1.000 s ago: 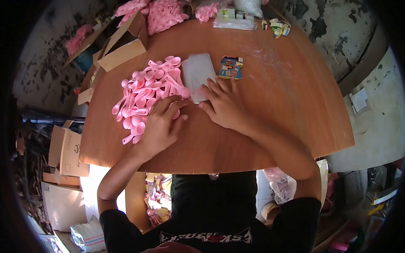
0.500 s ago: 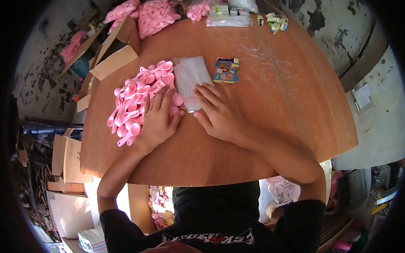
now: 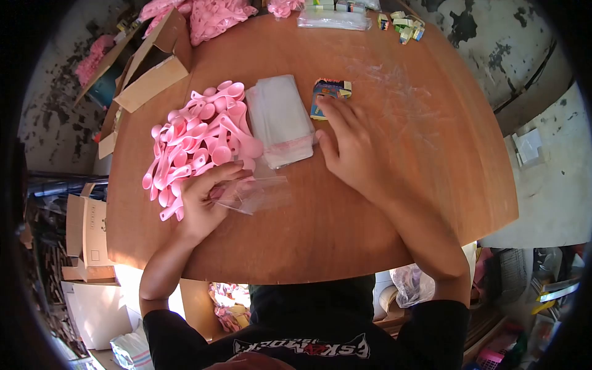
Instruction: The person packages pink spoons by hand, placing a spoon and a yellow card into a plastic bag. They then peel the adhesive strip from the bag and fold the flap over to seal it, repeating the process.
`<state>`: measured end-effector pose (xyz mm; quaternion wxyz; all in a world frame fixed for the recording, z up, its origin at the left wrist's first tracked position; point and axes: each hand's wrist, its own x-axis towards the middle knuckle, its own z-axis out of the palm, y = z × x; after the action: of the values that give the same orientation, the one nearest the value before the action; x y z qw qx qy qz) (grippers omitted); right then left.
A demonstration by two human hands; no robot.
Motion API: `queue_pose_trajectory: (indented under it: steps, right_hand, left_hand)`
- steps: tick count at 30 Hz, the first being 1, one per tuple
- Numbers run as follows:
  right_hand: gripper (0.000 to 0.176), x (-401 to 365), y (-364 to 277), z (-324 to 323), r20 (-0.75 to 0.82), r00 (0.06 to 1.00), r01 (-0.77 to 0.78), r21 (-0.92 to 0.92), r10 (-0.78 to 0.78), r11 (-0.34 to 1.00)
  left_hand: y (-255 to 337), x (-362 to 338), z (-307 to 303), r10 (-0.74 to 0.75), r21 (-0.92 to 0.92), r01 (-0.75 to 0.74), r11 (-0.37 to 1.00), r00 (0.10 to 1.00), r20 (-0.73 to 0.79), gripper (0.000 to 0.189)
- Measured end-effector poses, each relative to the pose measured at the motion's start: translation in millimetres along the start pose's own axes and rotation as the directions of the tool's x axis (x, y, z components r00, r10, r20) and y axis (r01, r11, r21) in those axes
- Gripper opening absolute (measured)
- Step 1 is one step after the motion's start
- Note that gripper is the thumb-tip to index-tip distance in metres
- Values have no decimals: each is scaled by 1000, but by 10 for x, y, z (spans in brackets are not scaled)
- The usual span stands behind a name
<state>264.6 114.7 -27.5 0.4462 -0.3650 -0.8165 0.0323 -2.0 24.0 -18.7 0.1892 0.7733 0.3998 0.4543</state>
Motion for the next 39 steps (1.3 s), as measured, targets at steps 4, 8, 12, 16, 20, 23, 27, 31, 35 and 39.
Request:
queue_pose_trajectory:
  steps: [4, 8, 12, 16, 20, 23, 27, 31, 35, 39]
  right_hand:
    - [45, -83, 357, 114, 55, 998, -17, -287, 34, 958]
    - [48, 30, 119, 24, -24, 998, 54, -154, -59, 987]
    - [48, -32, -374, -103, 249, 962, -33, 516, -113, 856]
    - [32, -172, -463, 19, 281, 949, -25, 517, -142, 855]
    - [15, -77, -368, -56, 238, 897, -443, 474, 373, 761]
    - [17, -77, 9, -144, 170, 719, -602, 636, 673, 483]
    - [18, -39, -172, -74, -111, 847, -272, 750, 521, 603]
    - [18, -108, -170, 52, 82, 978, -206, 525, 192, 826]
    - [20, -127, -26, 152, 339, 933, -268, 417, 125, 869]
    - [31, -18, -54, 141, 217, 976, -29, 258, -29, 966]
  left_hand:
    - [9, 19, -13, -289, -346, 281, 895, 957, 31, 35]
    - [-70, 15, 12, -370, -433, 362, 825, 926, 71, 32]
    - [-67, -12, 67, -369, -387, 378, 841, 924, 100, 35]
    - [-21, -14, 119, -345, -382, 355, 853, 934, 96, 32]
    - [53, 16, 56, -447, -528, 483, 699, 871, 204, 30]
    - [31, 24, 24, -504, -572, 556, 603, 821, 267, 27]
    - [-72, -34, 84, -332, -551, 375, 745, 926, 181, 29]
    - [-88, -79, 65, -389, -678, 516, 524, 853, 349, 28]
    - [-16, -43, 21, -405, -707, 584, 400, 804, 435, 21]
    - [-124, -94, 66, -327, -718, 475, 509, 878, 349, 15]
